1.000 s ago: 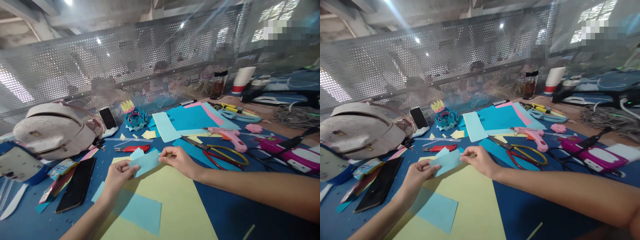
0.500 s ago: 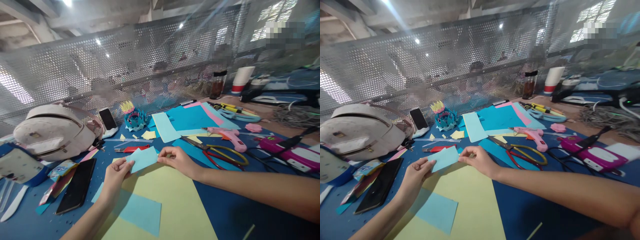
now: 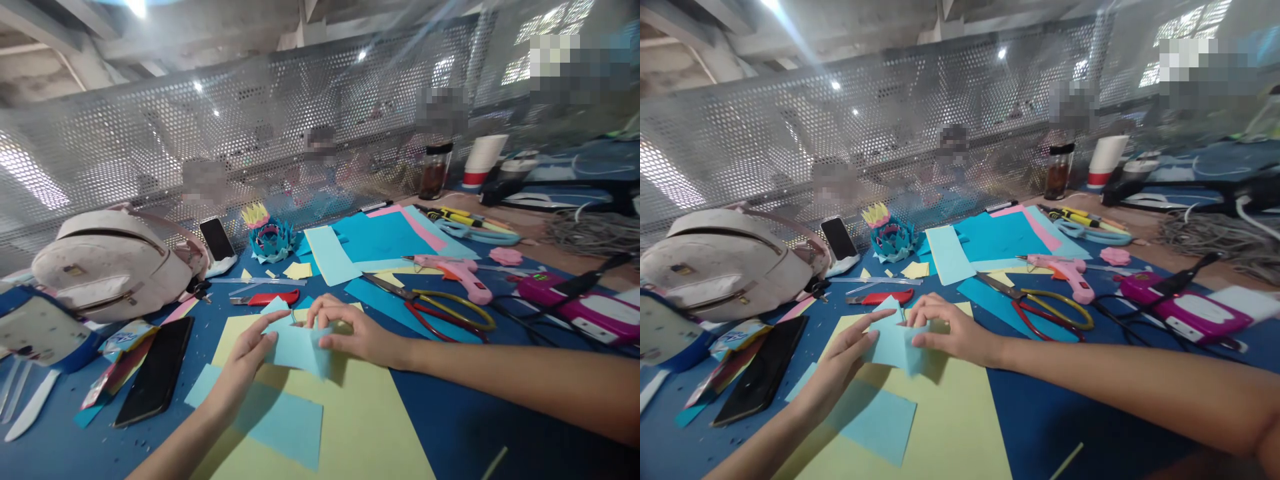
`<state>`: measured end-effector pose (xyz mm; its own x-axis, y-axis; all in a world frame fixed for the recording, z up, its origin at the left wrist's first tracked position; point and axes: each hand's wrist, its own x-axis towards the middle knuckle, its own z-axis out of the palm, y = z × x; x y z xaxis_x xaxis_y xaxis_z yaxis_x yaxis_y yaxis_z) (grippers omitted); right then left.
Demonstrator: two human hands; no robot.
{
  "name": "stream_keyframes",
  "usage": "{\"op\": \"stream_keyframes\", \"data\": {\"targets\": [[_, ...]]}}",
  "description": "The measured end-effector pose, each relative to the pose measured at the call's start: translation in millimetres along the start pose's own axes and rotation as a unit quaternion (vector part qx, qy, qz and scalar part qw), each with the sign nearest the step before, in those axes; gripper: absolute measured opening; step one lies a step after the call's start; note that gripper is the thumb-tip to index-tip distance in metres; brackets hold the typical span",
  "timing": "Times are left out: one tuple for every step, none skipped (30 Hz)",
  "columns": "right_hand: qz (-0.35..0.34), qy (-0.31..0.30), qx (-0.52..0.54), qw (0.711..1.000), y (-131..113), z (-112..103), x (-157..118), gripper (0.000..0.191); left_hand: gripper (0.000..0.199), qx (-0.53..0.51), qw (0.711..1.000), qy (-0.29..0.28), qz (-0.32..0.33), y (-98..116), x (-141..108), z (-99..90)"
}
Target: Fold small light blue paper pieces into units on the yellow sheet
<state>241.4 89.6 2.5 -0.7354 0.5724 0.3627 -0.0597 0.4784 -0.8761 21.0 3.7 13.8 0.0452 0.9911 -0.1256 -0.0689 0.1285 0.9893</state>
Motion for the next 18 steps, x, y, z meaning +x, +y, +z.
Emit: {"op": "stream_keyframes", "data": {"targets": [[0.011, 0.005, -0.006, 1.0, 0.3, 0.2, -0.4, 0.033, 0.052, -0.006, 1.0, -0.008, 0.01, 1.6, -0.1, -0.6], [0.025, 0.007, -0.009, 1.0, 0.6, 0.5, -0.6, 0.033, 0.052, -0.018, 0.999, -0.017, 0.023, 3.5, 0.0, -1.4], [0.038, 0.011, -0.008, 0.999, 0.6, 0.8, -0.7, 0.032, 0.053, -0.028, 0.999, -0.027, 0.035, 5.6, 0.3, -2.3], [0.048, 0.012, -0.004, 0.999, 0.4, 1.1, -0.7, 0.031, 0.053, -0.033, 0.998, -0.033, 0.043, 7.6, 0.6, -3.3], [0.054, 0.008, 0.002, 0.999, -0.1, 1.5, -0.6, 0.03, 0.053, -0.03, 0.998, -0.039, 0.046, 9.7, 0.9, -4.0], [0.055, -0.001, 0.009, 0.998, -0.9, 2.0, -0.3, 0.029, 0.053, -0.018, 0.998, -0.045, 0.046, 11.5, 1.2, -4.3], [0.056, -0.013, 0.015, 0.998, -2.1, 2.6, -0.1, 0.029, 0.051, 0.003, 0.997, -0.056, 0.046, 13.0, 1.3, -4.2], [0.056, -0.027, 0.019, 0.998, -3.6, 3.3, 0.0, 0.028, 0.048, 0.034, 0.996, -0.073, 0.049, 14.1, 1.2, -3.3], [0.056, -0.042, 0.018, 0.997, -5.1, 4.2, -0.1, 0.027, 0.043, 0.073, 0.992, -0.09, 0.057, 14.8, 0.9, -1.8], [0.053, -0.056, 0.015, 0.997, -6.8, 5.2, -0.5, 0.025, 0.036, 0.115, 0.986, -0.102, 0.068, 14.8, 0.3, 0.5], [0.05, -0.069, 0.007, 0.996, -8.3, 6.5, -1.1, 0.023, 0.028, 0.154, 0.979, -0.107, 0.079, 14.1, -0.5, 3.2], [0.045, -0.081, -0.002, 0.996, -9.7, 7.9, -2.0, 0.021, 0.021, 0.186, 0.974, -0.098, 0.084, 12.8, -1.4, 6.3], [0.041, -0.09, -0.011, 0.995, -10.8, 9.4, -3.0, 0.019, 0.015, 0.203, 0.973, -0.083, 0.077, 10.9, -2.3, 9.4], [0.038, -0.097, -0.018, 0.994, -11.6, 10.8, -4.1, 0.018, 0.012, 0.208, 0.973, -0.069, 0.067, 8.7, -3.2, 12.3], [0.038, -0.1, -0.023, 0.994, -12.1, 12.1, -5.1, 0.017, 0.01, 0.206, 0.975, -0.057, 0.055, 6.2, -4.0, 14.8], [0.04, -0.101, -0.026, 0.994, -12.3, 13.1, -5.9, 0.017, 0.01, 0.201, 0.977, -0.048, 0.046, 3.8, -4.7, 16.9], [0.044, -0.1, -0.029, 0.994, -12.1, 13.8, -6.5, 0.017, 0.011, 0.197, 0.979, -0.042, 0.04, 1.7, -5.2, 18.6], [0.048, -0.098, -0.032, 0.994, -11.6, 14.2, -6.8, 0.018, 0.01, 0.196, 0.979, -0.035, 0.038, -0.1, -5.6, 19.8]]}}
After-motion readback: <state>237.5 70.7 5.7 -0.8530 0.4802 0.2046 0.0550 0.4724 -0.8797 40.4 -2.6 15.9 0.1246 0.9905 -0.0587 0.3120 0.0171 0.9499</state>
